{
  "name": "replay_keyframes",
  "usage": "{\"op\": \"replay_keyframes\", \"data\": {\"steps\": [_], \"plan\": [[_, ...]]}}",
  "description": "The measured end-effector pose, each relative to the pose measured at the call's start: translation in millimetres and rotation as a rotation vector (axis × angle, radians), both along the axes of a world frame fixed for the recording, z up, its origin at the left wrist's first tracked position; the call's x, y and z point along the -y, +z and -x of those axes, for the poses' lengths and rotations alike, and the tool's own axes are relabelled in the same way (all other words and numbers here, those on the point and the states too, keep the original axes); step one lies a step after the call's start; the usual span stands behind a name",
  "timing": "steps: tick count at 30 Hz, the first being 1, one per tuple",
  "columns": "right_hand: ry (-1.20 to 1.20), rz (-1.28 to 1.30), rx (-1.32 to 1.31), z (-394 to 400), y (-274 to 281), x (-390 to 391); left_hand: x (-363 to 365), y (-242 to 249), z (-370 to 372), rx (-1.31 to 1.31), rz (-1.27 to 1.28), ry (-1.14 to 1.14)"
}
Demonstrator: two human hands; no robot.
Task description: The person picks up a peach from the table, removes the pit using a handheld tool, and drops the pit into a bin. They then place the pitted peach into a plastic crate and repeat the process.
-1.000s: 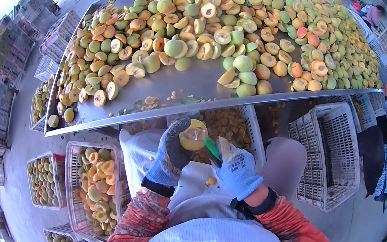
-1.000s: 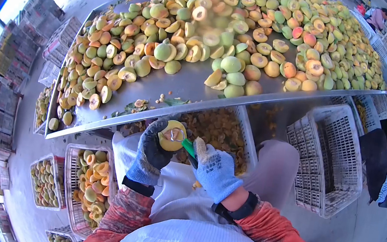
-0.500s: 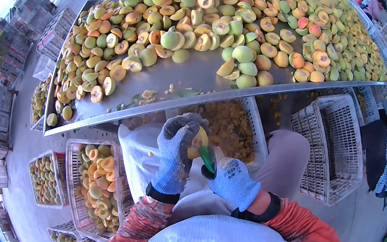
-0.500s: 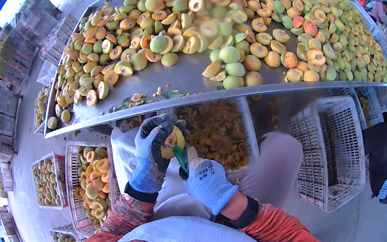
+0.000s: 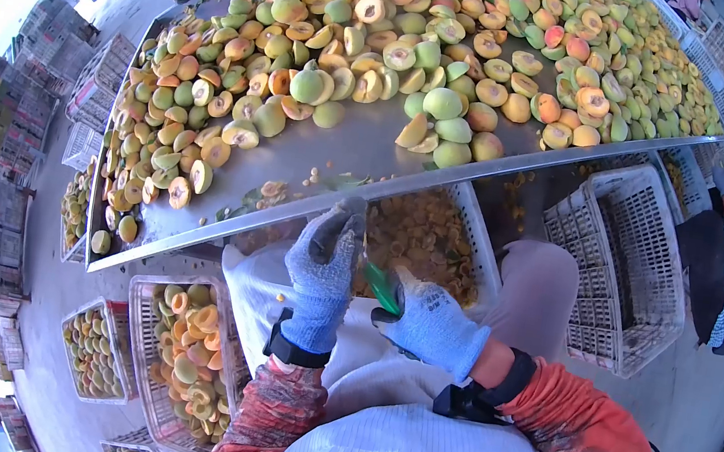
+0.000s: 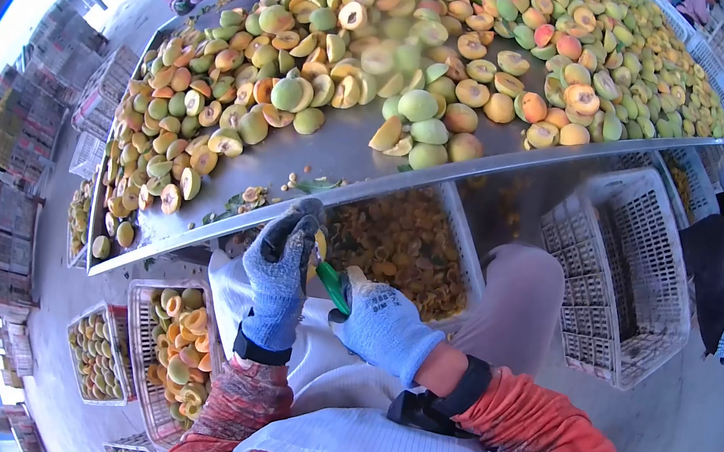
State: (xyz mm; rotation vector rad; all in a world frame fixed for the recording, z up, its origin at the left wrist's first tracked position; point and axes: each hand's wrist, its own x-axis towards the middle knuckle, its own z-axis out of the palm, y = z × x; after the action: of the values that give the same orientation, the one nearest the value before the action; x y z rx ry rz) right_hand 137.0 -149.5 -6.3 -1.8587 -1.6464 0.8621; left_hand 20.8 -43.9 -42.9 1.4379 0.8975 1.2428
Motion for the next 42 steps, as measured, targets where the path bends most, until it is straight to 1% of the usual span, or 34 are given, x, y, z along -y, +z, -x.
{"op": "replay_keyframes", "data": {"steps": [1, 2, 3, 4, 5, 6, 8, 9, 10, 11, 12, 13, 14, 15, 18, 19, 21, 22, 23, 24, 25, 26, 27, 28, 30, 31, 32, 34, 35, 36, 38, 39, 40, 42], "plan": [[-0.007, 0.006, -0.002, -3, 1, 0, -6, 0, 1, -0.150, -0.158, -0.016], [0.004, 0.076, -0.188, -8, 4, -3, -9, 2, 0, -0.150, -0.156, -0.017], [0.019, 0.144, -0.375, -10, 6, -6, -11, 6, 1, -0.061, 0.108, -0.094], [0.020, 0.139, -0.376, -10, 6, -8, -15, 13, 1, 0.030, 0.368, -0.171], [0.046, 0.137, -0.336, -10, 4, -9, -17, 28, 1, 0.073, 0.547, -0.226], [0.073, 0.136, -0.296, -10, 3, -9, -17, 26, 2, 0.071, 0.548, -0.225], [0.069, 0.160, -0.324, -8, 7, -13, -19, 17, 5, -0.102, 0.574, -0.125], [0.068, 0.185, -0.346, -8, 8, -16, -18, 9, 5, -0.104, 0.575, -0.123], [0.071, 0.189, -0.352, -7, 7, -18, -13, 3, 3, -0.126, 0.352, -0.041], [0.069, 0.297, -0.547, -7, 6, -20, -10, -1, 4, -0.146, 0.128, 0.039], [0.064, 0.401, -0.738, -9, 6, -23, -11, -2, 5, -0.145, 0.127, 0.039], [0.062, 0.400, -0.737, -12, 10, -25, -12, 2, 7, -0.042, 0.261, -0.016], [0.054, 0.477, -0.797, -15, 16, -26, -11, 14, 6, 0.059, 0.398, -0.070], [0.046, 0.554, -0.857, -16, 20, -26, -10, 30, 6, 0.211, 0.598, -0.209], [0.071, 0.571, -0.952, -19, 14, -25, -16, 21, 7, 0.103, 0.507, -0.251], [0.068, 0.575, -0.954, -20, 13, -24, -18, 20, 10, -0.080, 0.471, -0.235], [0.104, 0.624, -1.153, -21, 12, -21, -19, 22, 12, -0.126, 0.454, -0.257], [0.100, 0.623, -1.153, -21, 11, -21, -21, 23, 10, -0.166, 0.429, -0.277], [0.096, 0.609, -1.211, -20, 10, -19, -25, 19, 8, -0.029, 0.372, -0.336], [0.094, 0.593, -1.268, -19, 10, -19, -25, 20, 6, -0.030, 0.370, -0.338], [0.095, 0.592, -1.267, -18, 10, -16, -22, 28, 1, 0.146, 0.510, -0.360], [0.101, 0.494, -1.407, -21, 9, -13, -23, 33, -2, 0.329, 0.640, -0.377], [0.111, 0.396, -1.546, -24, 9, -13, -28, 15, 4, 0.484, 0.767, -0.350], [0.124, 0.399, -1.540, -29, 10, -15, -19, 4, -5, 0.063, 0.001, -0.061], [-0.167, 0.349, -1.327, -39, 9, -15, -40, 1, 11, 0.686, 0.934, -0.102], [-0.261, 0.263, -1.226, -40, -12, -17, -41, 3, 9, 0.638, 0.867, -0.097], [-0.262, 0.254, -1.218, -38, -17, -17, -39, 4, 5, 0.644, 0.863, -0.107], [-0.422, 0.304, -1.283, -28, -20, -19, -30, 6, -3, 0.429, 0.492, -0.179], [-0.418, 0.305, -1.333, -22, -19, -21, -26, 13, -7, 0.684, 0.678, -0.248], [-0.421, 0.303, -1.332, -19, -21, -22, -23, 14, -9, 0.685, 0.679, -0.252], [-0.378, 0.026, -1.296, -12, -18, -27, -15, 15, -8, 0.682, 0.739, -0.446], [-0.429, 0.088, -1.437, -16, -12, -24, -15, 17, -3, 0.635, 0.746, -0.511], [-0.429, 0.092, -1.440, -20, -8, -24, -18, 13, 3, 0.633, 0.748, -0.507], [-0.280, 0.121, -1.162, -28, -7, -19, -24, -9, 17, -0.498, -0.090, -0.448]]}}
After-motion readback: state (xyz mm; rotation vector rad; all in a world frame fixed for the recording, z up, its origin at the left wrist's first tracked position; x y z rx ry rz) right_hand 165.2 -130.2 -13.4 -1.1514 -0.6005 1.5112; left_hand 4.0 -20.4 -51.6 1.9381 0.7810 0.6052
